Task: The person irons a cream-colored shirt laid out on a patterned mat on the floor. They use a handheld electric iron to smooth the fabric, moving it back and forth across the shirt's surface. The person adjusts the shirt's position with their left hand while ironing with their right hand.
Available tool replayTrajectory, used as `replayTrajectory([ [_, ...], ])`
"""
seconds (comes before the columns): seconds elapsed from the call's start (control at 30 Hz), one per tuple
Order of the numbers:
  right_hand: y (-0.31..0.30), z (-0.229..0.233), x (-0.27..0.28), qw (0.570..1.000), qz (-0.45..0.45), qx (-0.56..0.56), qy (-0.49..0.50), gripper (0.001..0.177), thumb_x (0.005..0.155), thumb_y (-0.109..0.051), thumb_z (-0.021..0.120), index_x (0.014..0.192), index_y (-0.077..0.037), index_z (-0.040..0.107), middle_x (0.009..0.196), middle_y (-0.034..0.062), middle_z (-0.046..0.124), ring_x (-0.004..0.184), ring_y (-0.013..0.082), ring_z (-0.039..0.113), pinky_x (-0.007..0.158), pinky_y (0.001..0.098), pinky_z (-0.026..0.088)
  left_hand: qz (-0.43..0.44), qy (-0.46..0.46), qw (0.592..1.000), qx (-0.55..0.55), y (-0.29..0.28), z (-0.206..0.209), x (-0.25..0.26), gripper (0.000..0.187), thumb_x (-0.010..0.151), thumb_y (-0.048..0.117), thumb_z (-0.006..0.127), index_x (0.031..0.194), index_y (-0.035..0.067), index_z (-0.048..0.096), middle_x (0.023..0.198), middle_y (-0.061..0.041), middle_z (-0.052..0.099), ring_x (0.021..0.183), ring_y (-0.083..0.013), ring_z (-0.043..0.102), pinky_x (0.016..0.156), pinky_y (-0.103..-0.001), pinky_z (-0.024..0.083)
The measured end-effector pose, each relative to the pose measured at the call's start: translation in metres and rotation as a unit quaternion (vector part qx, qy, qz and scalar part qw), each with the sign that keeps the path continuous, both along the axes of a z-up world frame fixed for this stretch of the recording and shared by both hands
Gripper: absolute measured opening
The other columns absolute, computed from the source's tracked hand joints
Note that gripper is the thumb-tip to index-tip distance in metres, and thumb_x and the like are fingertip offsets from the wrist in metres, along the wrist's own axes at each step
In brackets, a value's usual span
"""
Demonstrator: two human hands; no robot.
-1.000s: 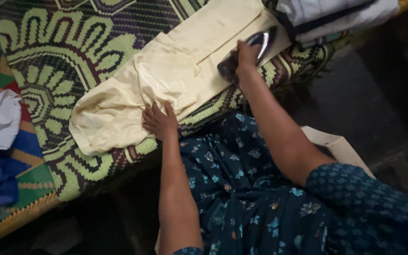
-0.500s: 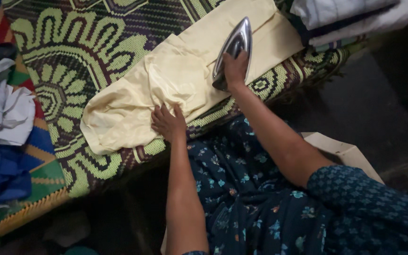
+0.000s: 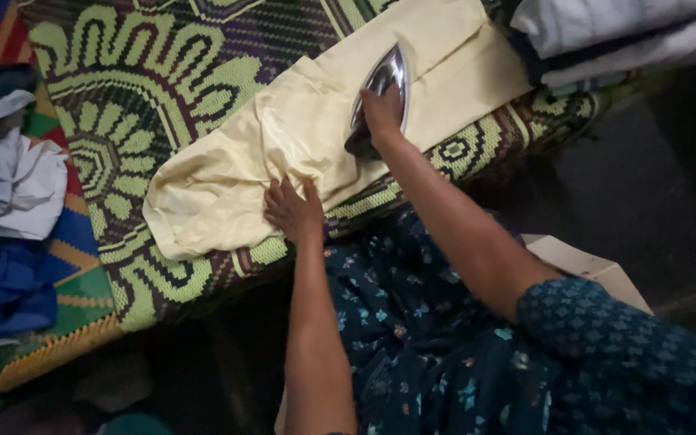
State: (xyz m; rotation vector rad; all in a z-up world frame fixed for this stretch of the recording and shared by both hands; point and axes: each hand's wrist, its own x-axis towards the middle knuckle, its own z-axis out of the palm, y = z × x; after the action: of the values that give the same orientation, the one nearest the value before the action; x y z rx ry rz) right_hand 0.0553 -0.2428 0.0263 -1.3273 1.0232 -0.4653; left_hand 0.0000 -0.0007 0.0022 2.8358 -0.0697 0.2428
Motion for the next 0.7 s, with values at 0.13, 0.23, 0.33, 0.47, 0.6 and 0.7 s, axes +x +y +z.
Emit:
replayTrajectory([
  [0.13,-0.037,-0.022,0.042,0.983,-0.058,-0.156,-0.079,0.051,0.080,-0.015,0.078,0.120,0.007,0.055,0.094,0.0147,0.071,0.075,0.0216,0.072,0.064,0.0354,0.057,0.003,-0.004,1.000,-0.009,-0.002,0.003,-0.004,0.058,0.097,0.051,0.059,0.138,0.010,0.059,0.152,-0.011,0.048,0.144,-0.0348,0.037,0.111,-0.062,0.031],
  [0.23,-0.071,-0.030,0.061,0.996,-0.052,-0.016,-0.077,0.042,0.082,-0.014,0.071,0.115,0.008,0.058,0.084,0.0147,0.070,0.056,0.0211,0.067,0.047,0.0367,0.054,0.003,-0.003,1.000,-0.010,-0.002,0.002,-0.001,0.057,0.097,0.050,0.061,0.138,0.010,0.058,0.152,-0.011,0.047,0.144,-0.0350,0.036,0.112,-0.063,0.030],
  [0.33,-0.094,-0.020,0.073,0.990,-0.064,-0.002,-0.123,0.043,0.078,-0.010,0.068,0.115,0.007,0.055,0.082,0.0167,0.070,0.053,0.0247,0.067,0.047,0.0384,0.056,0.010,-0.002,0.999,-0.035,-0.001,-0.002,-0.004,0.060,0.096,0.048,0.062,0.142,0.011,0.055,0.155,-0.012,0.043,0.147,-0.0354,0.032,0.114,-0.064,0.027],
  [0.47,-0.094,-0.015,0.063,0.998,-0.016,0.008,-0.055,0.042,0.080,-0.015,0.068,0.114,0.005,0.056,0.081,0.0150,0.070,0.054,0.0232,0.068,0.048,0.0377,0.054,-0.004,-0.083,0.994,-0.064,0.001,0.000,-0.008,0.071,0.095,0.044,0.063,0.154,0.007,0.047,0.163,-0.020,0.031,0.151,-0.0401,0.022,0.117,-0.065,0.017],
  [0.6,-0.073,-0.025,0.039,0.990,0.114,-0.013,-0.079,0.041,0.082,-0.015,0.070,0.115,0.006,0.059,0.088,0.0151,0.073,0.065,0.0223,0.071,0.056,0.0360,0.057,-0.075,-0.058,0.995,-0.029,-0.010,0.014,0.011,0.068,0.094,0.045,0.063,0.150,0.011,0.047,0.166,-0.018,0.028,0.154,-0.0403,0.014,0.121,-0.064,0.010],
  [0.7,-0.047,-0.027,0.024,0.984,0.168,-0.004,-0.064,0.042,0.083,-0.016,0.074,0.116,0.004,0.058,0.093,0.0132,0.072,0.074,0.0198,0.071,0.062,0.0347,0.058,-0.151,-0.041,0.987,-0.037,-0.033,0.016,0.029,0.061,0.100,0.045,0.060,0.151,0.015,0.046,0.168,-0.012,0.030,0.159,-0.0382,0.014,0.127,-0.062,0.009],
])
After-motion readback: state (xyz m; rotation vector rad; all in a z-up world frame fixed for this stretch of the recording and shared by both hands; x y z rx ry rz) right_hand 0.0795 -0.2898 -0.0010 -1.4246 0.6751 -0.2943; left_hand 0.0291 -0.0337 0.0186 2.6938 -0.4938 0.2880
